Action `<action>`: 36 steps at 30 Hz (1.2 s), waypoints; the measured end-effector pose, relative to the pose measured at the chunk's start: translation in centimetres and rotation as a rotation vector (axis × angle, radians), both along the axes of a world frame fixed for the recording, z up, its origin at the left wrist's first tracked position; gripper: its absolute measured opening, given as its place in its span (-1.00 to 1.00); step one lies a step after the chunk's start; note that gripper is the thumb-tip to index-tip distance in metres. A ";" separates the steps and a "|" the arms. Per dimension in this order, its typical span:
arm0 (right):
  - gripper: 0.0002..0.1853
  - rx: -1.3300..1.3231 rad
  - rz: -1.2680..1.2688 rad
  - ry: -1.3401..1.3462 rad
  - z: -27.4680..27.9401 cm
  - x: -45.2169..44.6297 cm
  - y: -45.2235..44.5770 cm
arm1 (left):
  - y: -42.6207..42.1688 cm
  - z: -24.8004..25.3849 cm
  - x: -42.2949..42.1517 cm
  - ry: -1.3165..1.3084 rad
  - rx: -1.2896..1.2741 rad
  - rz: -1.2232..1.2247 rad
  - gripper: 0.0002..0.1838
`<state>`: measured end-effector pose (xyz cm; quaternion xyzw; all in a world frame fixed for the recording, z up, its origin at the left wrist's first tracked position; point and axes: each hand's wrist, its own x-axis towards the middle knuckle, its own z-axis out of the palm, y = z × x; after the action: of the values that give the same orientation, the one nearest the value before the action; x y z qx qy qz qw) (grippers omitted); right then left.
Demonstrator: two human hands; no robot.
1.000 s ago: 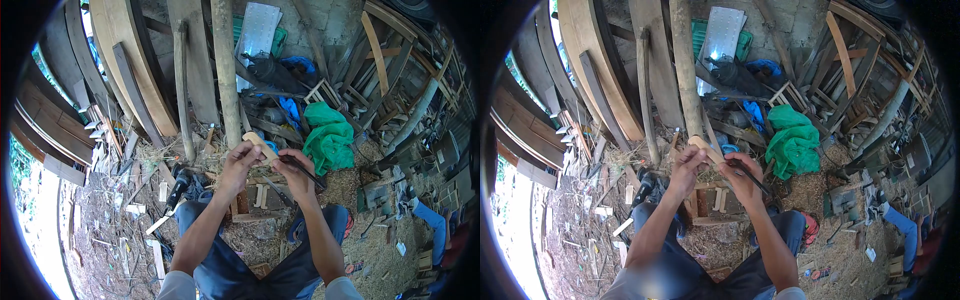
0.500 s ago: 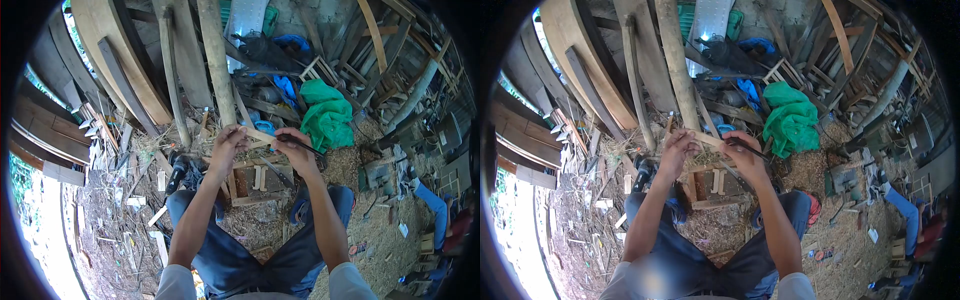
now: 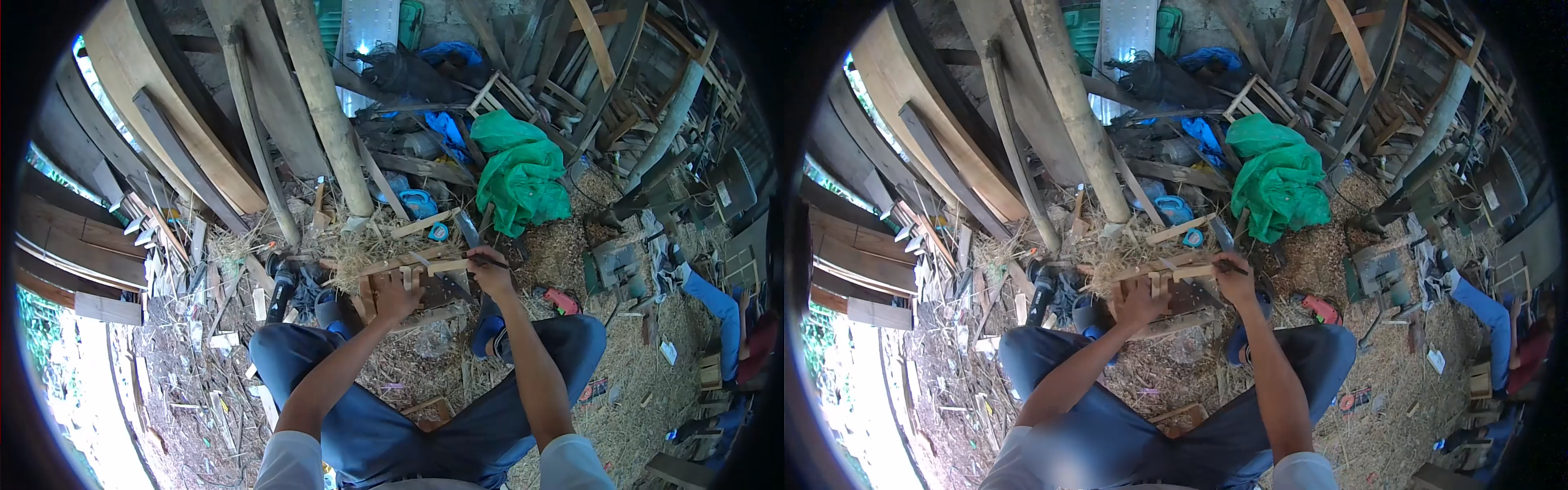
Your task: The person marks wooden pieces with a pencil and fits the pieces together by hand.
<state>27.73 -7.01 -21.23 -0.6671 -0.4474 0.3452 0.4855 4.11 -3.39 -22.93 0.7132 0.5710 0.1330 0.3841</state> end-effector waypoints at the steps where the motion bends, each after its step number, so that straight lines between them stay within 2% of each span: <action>1: -0.76 0.111 0.011 0.113 -1.3 0.3 -0.1 | -0.2 -0.6 0.5 0.133 0.063 -0.004 -0.28; 2: -0.76 0.112 0.005 0.113 -2.4 0.7 0.1 | -0.3 -1.1 0.9 0.266 0.127 -0.007 -0.22; 5: -0.74 0.131 -0.023 0.100 -3.0 0.9 -0.8 | 0.1 -2.6 1.5 0.284 0.134 -0.011 -0.15; 9: -0.76 0.169 0.068 -0.026 -3.0 0.1 -0.4 | 0.5 -0.9 1.3 0.319 0.002 0.029 -0.16; 10: -0.76 0.192 0.082 -0.061 -3.7 0.0 -0.3 | 0.0 0.5 0.7 0.292 0.036 0.014 -0.21; 11: -0.77 0.060 0.123 -0.073 -4.3 -0.1 0.1 | 0.1 1.5 0.3 0.262 0.076 0.000 -0.26; 15: -0.78 0.044 0.170 -0.148 -2.5 -2.9 0.5 | 0.7 -1.2 -2.6 0.266 0.172 0.043 -0.40; 17: -0.76 -0.024 0.253 -0.020 -3.2 -4.3 1.4 | 0.9 -1.5 -3.8 0.182 0.065 0.200 -0.50; 18: -0.76 -0.036 0.258 -0.018 -3.7 -4.9 1.7 | 1.2 -2.0 -4.6 0.184 0.053 0.203 -0.50; 20: -0.73 0.035 0.325 0.056 -5.1 -6.0 2.4 | 2.2 -3.4 -6.2 0.035 -0.106 0.179 -0.54; 21: -0.74 0.171 0.268 0.234 -8.3 -6.9 2.8 | 2.3 -4.9 -7.0 -0.135 -0.043 0.173 -0.57; 22: -0.74 0.160 0.265 0.236 -5.8 -7.7 2.5 | 2.2 -5.3 -7.3 -0.134 -0.055 0.171 -0.57; 24: -0.73 0.130 0.344 -0.391 -1.0 -8.0 2.5 | 2.1 -6.2 -7.2 0.004 0.339 0.114 -0.60; 25: -0.74 0.194 0.312 -0.480 -2.4 -8.2 2.7 | 1.4 -2.8 -6.3 0.073 0.339 0.094 -0.58; 26: -0.74 0.162 0.307 -0.477 -2.0 -8.4 2.2 | 0.7 -1.7 -5.8 0.072 0.310 0.082 -0.58; 28: -0.72 -0.066 0.334 -0.518 -0.1 -8.6 2.2 | 0.3 -1.0 -4.9 0.039 0.485 -0.265 -0.53; 29: -0.74 0.039 0.386 -0.593 -2.3 -8.1 2.4 | -0.1 -1.2 -4.5 0.177 0.600 -0.329 -0.43; 30: -0.74 0.039 0.381 -0.610 -1.7 -8.0 2.2 | -0.2 -1.3 -4.2 0.160 0.607 -0.327 -0.43; 32: -0.76 0.170 0.352 -0.615 -0.6 -8.2 0.9 | -0.7 -1.3 -3.7 0.291 0.323 -0.363 -0.44; 34: -0.79 0.198 0.343 -0.672 0.8 -7.6 0.1 | -0.6 -1.0 -3.5 0.250 0.300 -0.381 -0.43; 36: -0.80 0.014 0.329 -0.379 2.8 -6.8 -0.4 | 0.4 -1.0 -3.2 0.219 0.299 -0.396 -0.42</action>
<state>20.89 -7.39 -18.47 -0.6346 -0.6354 0.2852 0.3350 0.90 -3.01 -23.98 0.8700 0.4324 0.0603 0.2291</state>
